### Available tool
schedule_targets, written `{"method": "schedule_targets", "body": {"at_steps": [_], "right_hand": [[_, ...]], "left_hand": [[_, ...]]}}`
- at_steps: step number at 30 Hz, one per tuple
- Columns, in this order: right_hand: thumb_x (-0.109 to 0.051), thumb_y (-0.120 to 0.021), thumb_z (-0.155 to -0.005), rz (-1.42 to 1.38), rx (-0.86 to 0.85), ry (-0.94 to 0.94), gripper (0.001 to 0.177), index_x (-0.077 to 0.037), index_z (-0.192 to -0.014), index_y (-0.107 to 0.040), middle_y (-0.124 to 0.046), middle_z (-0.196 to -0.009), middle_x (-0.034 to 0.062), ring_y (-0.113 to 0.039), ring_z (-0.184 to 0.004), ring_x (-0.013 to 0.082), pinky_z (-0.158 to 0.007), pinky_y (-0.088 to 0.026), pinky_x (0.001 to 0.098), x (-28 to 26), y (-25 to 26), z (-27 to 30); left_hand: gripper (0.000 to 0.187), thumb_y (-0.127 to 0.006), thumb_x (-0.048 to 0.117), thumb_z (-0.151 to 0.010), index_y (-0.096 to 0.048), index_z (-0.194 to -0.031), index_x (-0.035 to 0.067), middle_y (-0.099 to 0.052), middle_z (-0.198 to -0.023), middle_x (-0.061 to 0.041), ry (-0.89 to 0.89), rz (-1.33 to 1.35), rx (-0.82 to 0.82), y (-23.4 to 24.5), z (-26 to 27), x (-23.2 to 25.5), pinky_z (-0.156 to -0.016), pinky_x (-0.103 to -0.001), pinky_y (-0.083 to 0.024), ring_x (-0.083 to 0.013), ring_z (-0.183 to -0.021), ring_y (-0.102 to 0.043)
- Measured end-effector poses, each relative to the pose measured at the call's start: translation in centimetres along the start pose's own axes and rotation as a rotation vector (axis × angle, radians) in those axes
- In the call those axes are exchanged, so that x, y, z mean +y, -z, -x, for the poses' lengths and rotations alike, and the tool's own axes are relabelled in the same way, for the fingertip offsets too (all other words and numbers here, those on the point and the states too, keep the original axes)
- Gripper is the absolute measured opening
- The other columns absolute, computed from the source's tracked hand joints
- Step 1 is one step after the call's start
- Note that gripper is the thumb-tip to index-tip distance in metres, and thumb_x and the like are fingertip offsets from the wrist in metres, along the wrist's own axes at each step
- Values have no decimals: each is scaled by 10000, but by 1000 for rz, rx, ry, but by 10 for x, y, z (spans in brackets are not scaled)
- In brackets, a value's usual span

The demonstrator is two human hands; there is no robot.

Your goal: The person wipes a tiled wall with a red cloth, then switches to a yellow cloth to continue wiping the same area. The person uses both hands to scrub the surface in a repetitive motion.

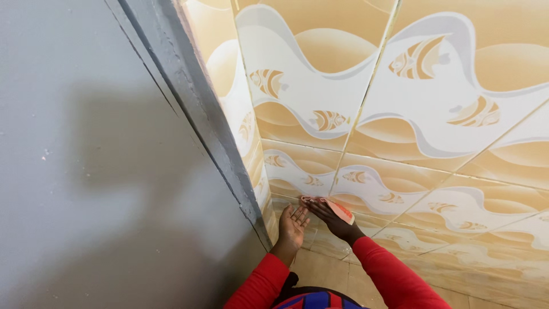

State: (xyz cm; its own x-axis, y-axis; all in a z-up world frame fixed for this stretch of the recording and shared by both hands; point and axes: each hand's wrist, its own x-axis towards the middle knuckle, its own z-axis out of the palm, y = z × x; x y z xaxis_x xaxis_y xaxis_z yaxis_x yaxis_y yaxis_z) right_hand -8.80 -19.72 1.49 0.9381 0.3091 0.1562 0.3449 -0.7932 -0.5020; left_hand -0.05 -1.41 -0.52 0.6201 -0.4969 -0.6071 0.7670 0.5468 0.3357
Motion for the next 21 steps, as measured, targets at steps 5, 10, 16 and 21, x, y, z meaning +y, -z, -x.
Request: {"method": "schedule_targets", "body": {"at_steps": [5, 10, 16, 21], "right_hand": [[102, -413, -861, 454, 87, -56, 833, -227, -1621, -325, -248, -1711, -5, -145, -1582, 165, -1276, -25, 509, -25, 50, -28], [-340, -616, -1090, 1107, 798, -101, 510, -254, -1586, -531, -336, -1698, 76, -143, -1623, 304, -1290, -32, 610, -79, 186, -70], [-385, -593, -1115, 1039, 999, -312, 515, -229, -1603, -543, -338, -1697, 150, -167, -1597, 390, -1277, -26, 622, -94, 234, -55], [-377, -543, -1101, 1051, 728, -234, 501, -292, -1593, -493, -302, -1702, 76, -145, -1607, 326, -1263, -44, 608, -25, 114, -9]], "left_hand": [[659, -574, 425, -993, -396, -1516, 65, -519, -1486, -173, 32, -4, 19, 2, 7, -2, -1147, -477, -354, -333, -1392, -506], [567, -524, 437, -994, -456, -1434, 86, -531, -1508, -88, 65, -42, -79, -14, 30, -13, -1144, -476, -352, -288, -1415, -484], [610, -483, 475, -1012, -397, -1456, 66, -503, -1558, -133, 163, -71, -187, -27, 39, -24, -1164, -520, -353, -297, -1442, -470], [615, -462, 488, -1014, -440, -1469, 74, -539, -1525, -125, 176, -110, -196, -30, 37, -14, -1141, -487, -379, -275, -1403, -501]]}}
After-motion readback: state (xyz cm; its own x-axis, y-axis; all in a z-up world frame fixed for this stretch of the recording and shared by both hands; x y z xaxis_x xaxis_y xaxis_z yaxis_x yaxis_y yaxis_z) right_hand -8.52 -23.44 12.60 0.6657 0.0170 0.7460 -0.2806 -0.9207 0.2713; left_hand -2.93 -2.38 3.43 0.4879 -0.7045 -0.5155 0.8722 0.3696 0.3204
